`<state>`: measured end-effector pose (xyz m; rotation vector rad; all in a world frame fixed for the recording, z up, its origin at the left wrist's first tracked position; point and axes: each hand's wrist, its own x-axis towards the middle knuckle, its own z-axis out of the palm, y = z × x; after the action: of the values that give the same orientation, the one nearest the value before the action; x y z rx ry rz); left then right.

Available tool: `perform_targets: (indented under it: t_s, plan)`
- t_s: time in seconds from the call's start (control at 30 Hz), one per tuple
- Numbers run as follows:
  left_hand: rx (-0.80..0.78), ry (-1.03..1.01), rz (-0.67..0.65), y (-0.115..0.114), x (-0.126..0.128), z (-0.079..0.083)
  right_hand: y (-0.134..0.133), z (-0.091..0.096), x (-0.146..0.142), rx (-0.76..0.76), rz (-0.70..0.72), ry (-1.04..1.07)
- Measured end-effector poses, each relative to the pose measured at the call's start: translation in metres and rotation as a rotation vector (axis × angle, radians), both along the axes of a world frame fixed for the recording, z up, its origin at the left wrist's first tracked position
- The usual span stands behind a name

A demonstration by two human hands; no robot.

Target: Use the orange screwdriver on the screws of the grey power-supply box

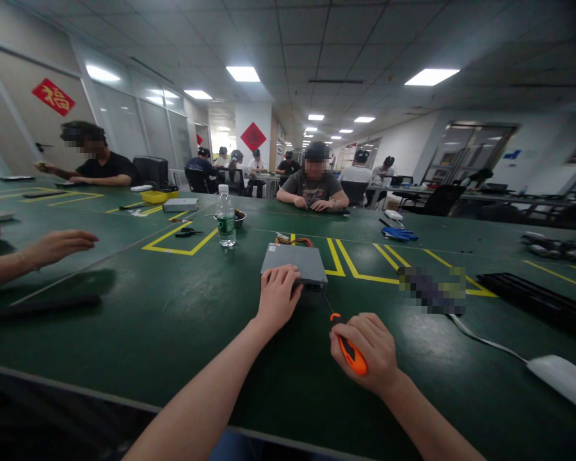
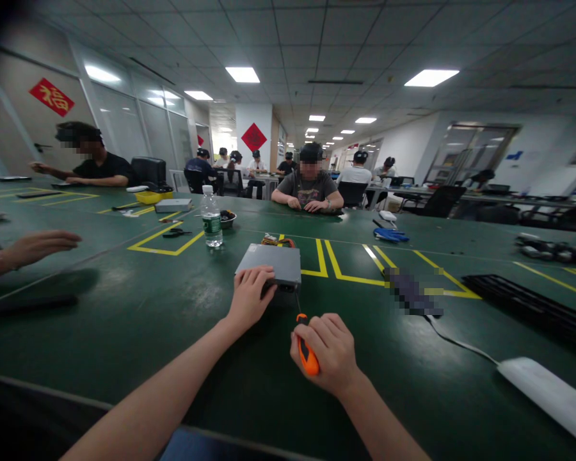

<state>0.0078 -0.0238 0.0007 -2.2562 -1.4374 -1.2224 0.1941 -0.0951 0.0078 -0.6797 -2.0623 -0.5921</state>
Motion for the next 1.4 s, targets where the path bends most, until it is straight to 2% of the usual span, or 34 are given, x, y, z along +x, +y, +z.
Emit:
perform_targets:
  t_s: [0.37,0.5,0.77,0.97,1.1,1.23,1.3,1.4]
  plan:
    - [-0.006,-0.007,-0.006,0.001,0.000,0.001,-0.002,0.002,-0.003,-0.023,-0.065,-0.038]
    - [0.000,-0.002,-0.005,0.004,0.000,0.000,-0.004,0.003,-0.004,-0.040,-0.048,-0.049]
    - [0.010,-0.016,0.009,0.012,-0.004,0.000,0.000,-0.006,-0.003,-0.080,-0.114,0.013]
    - [0.006,-0.009,0.011,0.012,-0.007,0.001,-0.002,-0.007,-0.010,-0.109,-0.113,-0.088]
    - [-0.003,-0.011,0.012,0.013,-0.008,0.001,-0.002,-0.005,-0.008,-0.168,-0.121,-0.033]
    - [0.001,-0.018,0.007,0.014,-0.008,0.000,-0.001,-0.006,-0.005,-0.153,-0.145,0.078]
    - [0.013,-0.019,0.033,0.013,-0.007,-0.001,-0.001,-0.007,-0.006,-0.147,-0.141,0.090]
    - [0.025,-0.034,0.114,0.012,-0.007,-0.003,-0.001,-0.008,-0.010,-0.153,-0.114,-0.009]
